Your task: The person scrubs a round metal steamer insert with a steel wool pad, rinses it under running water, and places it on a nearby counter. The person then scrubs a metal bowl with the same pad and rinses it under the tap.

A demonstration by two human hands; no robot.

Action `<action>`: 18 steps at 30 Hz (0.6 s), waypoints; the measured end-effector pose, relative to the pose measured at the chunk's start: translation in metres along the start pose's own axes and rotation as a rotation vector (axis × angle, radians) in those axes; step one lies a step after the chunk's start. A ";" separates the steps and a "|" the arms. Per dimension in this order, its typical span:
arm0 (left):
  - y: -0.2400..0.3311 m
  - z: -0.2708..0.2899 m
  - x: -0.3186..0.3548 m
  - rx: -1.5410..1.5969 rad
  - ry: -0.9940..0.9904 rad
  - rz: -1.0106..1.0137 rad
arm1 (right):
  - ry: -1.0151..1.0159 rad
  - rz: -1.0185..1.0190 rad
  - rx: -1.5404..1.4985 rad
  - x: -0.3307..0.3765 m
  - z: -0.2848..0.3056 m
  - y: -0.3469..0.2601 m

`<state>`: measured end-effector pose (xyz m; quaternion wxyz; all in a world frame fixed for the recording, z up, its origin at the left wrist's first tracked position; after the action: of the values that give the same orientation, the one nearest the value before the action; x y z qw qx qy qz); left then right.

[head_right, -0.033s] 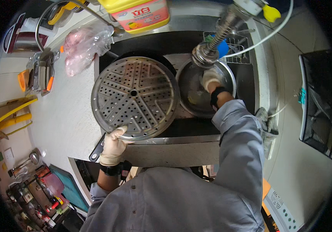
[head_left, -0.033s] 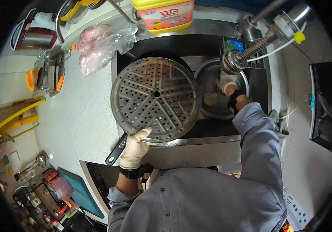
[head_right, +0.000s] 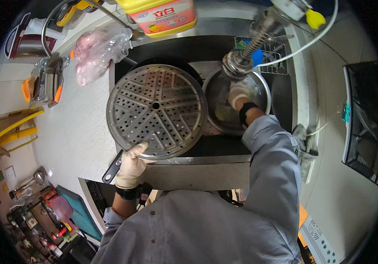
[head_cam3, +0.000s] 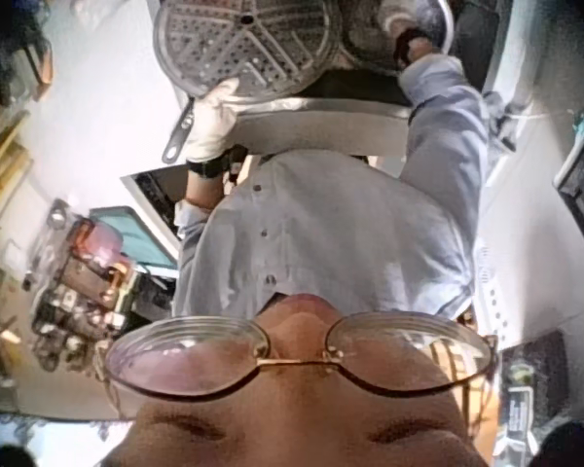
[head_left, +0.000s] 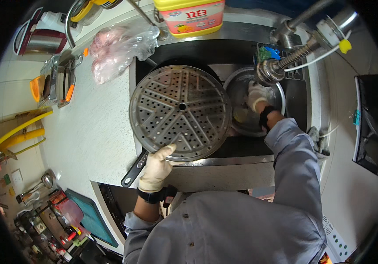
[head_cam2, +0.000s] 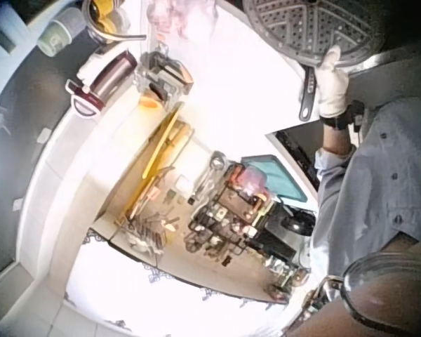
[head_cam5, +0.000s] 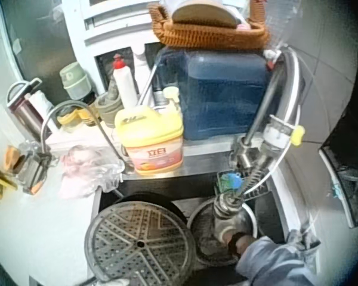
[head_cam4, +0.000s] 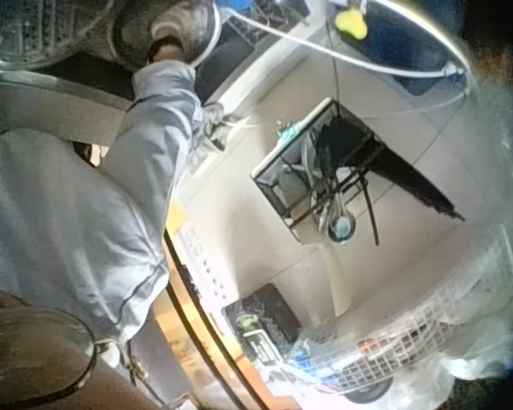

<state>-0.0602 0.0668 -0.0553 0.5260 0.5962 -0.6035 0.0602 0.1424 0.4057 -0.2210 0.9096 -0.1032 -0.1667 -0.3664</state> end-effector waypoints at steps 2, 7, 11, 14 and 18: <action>0.001 0.006 -0.003 -0.285 0.150 -0.021 | -0.096 0.173 0.098 0.001 -0.044 -0.021; -0.010 -0.025 -0.011 -0.008 -0.062 0.003 | -0.191 0.372 0.222 0.009 -0.097 -0.027; -0.012 -0.026 -0.019 -0.040 -0.074 -0.031 | -0.189 0.416 0.231 0.015 -0.088 -0.021; -0.009 -0.034 -0.022 -0.007 -0.257 -0.115 | -0.264 0.273 0.019 0.018 -0.077 -0.006; -0.017 -0.020 -0.030 -0.126 -0.139 -0.087 | -0.149 -0.060 -0.717 0.027 -0.032 -0.001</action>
<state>-0.0438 0.0957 -0.0770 0.5212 0.5903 -0.6149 -0.0423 0.1675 0.3779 -0.2397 0.7899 -0.4368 -0.0964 -0.4195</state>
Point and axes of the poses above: each hand's wrist, its own x-axis away from the middle knuckle, its own z-axis out of the back of the hand, y = z × x, the point moved 10 cm from there along -x, towards the middle knuckle, and after that the axes turned 9 degrees about z, right-handed, at the moved point
